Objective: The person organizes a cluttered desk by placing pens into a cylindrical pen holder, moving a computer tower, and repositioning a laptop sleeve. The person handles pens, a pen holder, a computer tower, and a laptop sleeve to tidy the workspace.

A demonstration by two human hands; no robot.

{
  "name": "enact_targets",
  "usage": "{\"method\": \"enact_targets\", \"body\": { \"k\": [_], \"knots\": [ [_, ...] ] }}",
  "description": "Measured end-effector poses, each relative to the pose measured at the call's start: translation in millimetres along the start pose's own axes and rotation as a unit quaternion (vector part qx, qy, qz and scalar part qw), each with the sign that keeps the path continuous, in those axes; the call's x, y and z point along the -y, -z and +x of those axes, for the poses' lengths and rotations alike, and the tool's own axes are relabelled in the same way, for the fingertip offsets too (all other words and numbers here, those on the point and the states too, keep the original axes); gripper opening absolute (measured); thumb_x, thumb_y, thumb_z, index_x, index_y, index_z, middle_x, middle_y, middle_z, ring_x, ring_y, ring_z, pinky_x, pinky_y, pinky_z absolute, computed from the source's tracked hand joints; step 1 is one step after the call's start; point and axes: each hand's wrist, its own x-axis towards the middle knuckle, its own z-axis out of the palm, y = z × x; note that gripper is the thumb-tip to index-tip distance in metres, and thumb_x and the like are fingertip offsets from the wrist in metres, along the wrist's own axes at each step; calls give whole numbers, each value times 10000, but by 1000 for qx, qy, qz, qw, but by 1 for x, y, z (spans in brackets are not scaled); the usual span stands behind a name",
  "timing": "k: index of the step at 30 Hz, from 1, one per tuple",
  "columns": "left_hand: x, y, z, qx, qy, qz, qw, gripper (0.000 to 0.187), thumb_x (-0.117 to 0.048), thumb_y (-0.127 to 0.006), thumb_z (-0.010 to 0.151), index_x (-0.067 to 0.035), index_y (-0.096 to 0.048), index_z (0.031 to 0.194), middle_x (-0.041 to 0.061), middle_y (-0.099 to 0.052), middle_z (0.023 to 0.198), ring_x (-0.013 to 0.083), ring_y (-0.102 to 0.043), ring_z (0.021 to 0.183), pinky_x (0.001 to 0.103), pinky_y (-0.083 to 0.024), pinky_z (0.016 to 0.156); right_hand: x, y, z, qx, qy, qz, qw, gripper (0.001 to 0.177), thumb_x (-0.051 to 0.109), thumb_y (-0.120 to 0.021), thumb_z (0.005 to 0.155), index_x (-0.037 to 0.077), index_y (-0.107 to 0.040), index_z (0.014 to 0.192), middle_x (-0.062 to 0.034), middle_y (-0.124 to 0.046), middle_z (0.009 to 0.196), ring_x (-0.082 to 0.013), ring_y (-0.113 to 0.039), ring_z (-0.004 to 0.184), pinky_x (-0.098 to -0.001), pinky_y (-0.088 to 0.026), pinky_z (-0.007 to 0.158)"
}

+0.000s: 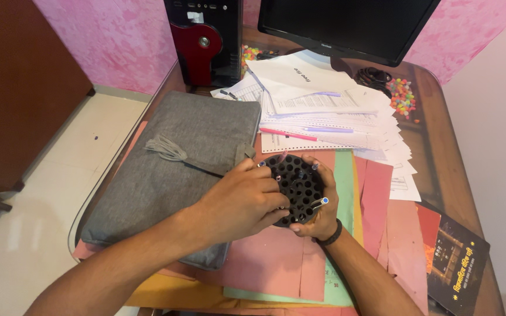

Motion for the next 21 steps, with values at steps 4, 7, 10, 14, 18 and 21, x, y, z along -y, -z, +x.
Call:
{"method": "enact_targets", "body": {
  "k": [4, 7, 10, 14, 18, 21],
  "knots": [
    [-2, 5, 2, 31, 11, 3, 999, 120, -240, -775, 821, -130, -795, 864, -23, -700, 817, 173, -589, 911, 392, -380, 823, 1, -1, 0, -2, -4, 14, 1000, 1188, 596, -880, 724, 63, -292, 1608, -206, -414, 1573, -337, -447, 1494, -485, -427, 1266],
    [-4, 9, 5, 57, 19, 6, 998, 91, -220, -772, 833, -133, -794, 851, -21, -693, 797, 176, -579, 903, 393, -367, 837, 2, -1, 1, -1, -7, 5, 1000, 1186, 613, -864, 723, 58, -299, 1607, -204, -419, 1570, -333, -463, 1486, -477, -450, 1255],
    [-4, 11, 7, 70, 8, 20, 997, 61, -181, -768, 823, -130, -790, 848, -18, -690, 799, 172, -572, 897, 388, -363, 839, 3, -1, 1, 0, -10, 9, 1000, 1191, 619, -864, 722, 53, -296, 1603, -205, -418, 1571, -327, -472, 1474, -471, -451, 1250],
    [-3, 10, 8, 71, -6, 33, 997, 59, -134, -762, 792, -127, -789, 844, -19, -688, 801, 171, -571, 901, 383, -363, 835, 3, -1, 1, -3, -11, 7, 1000, 1199, 621, -870, 718, 47, -294, 1600, -208, -421, 1565, -328, -477, 1466, -469, -452, 1245],
    [-1, 7, 6, 49, -5, 37, 998, 70, -145, -769, 773, -133, -789, 839, -24, -693, 815, 168, -575, 908, 386, -367, 846, 2, 0, 1, 0, -4, -10, 1000, 1204, 629, -862, 712, 46, -295, 1599, -211, -425, 1560, -335, -468, 1471, -473, -439, 1254],
    [1, 4, 6, 31, -6, 34, 999, 57, -194, -786, 802, -139, -790, 819, -28, -686, 783, 168, -576, 895, 391, -369, 843, 2, 1, 0, 2, 4, -45, 999, 1205, 649, -840, 706, 48, -295, 1597, -216, -437, 1559, -338, -481, 1469, -476, -447, 1249]
  ]
}}
